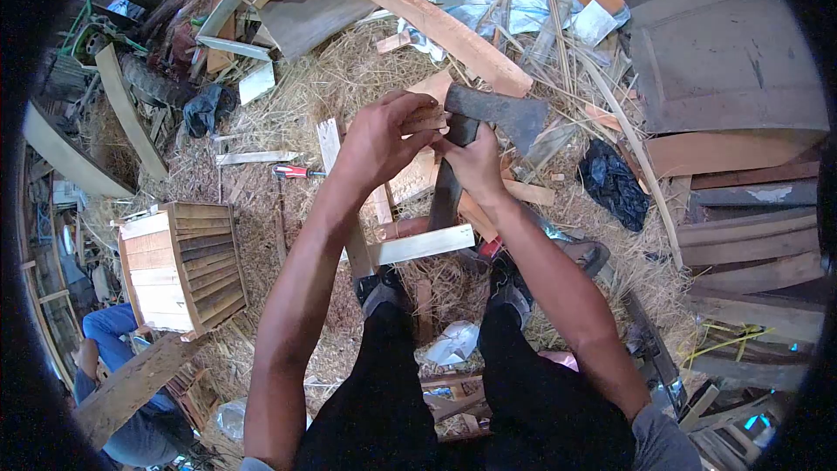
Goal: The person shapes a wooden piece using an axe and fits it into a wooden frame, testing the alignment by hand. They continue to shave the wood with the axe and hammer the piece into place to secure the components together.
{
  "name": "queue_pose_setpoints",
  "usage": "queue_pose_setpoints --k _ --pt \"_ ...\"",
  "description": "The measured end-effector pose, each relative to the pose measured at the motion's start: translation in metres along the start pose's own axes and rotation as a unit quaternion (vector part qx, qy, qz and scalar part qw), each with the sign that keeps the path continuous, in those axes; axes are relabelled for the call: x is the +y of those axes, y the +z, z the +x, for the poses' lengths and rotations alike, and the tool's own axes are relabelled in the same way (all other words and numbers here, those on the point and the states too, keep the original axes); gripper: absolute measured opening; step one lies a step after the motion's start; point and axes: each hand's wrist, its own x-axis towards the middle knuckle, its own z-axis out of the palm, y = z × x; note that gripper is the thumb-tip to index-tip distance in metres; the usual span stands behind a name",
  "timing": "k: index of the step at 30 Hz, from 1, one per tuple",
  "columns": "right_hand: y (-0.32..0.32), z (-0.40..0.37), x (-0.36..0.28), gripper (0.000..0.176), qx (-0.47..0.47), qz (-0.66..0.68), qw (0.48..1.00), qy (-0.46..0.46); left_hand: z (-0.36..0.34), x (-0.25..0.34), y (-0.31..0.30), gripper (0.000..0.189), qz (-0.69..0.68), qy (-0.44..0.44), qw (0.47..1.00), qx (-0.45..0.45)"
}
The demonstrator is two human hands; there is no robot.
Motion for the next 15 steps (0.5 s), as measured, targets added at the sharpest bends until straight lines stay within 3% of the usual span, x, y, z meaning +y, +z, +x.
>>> queue_pose_setpoints --k 5,15 --pt "0.0 0.004 0.012 0.047 -0.018 0.064 0.998 -0.011 -0.001 0.002 0.002 0.032 -0.02 -0.017 1.0 0.012" --pt "-0.001 0.003 0.002 0.043 -0.021 0.029 0.999 -0.003 0.0 0.001 0.005 0.034 -0.126 -0.048 0.991 -0.002"
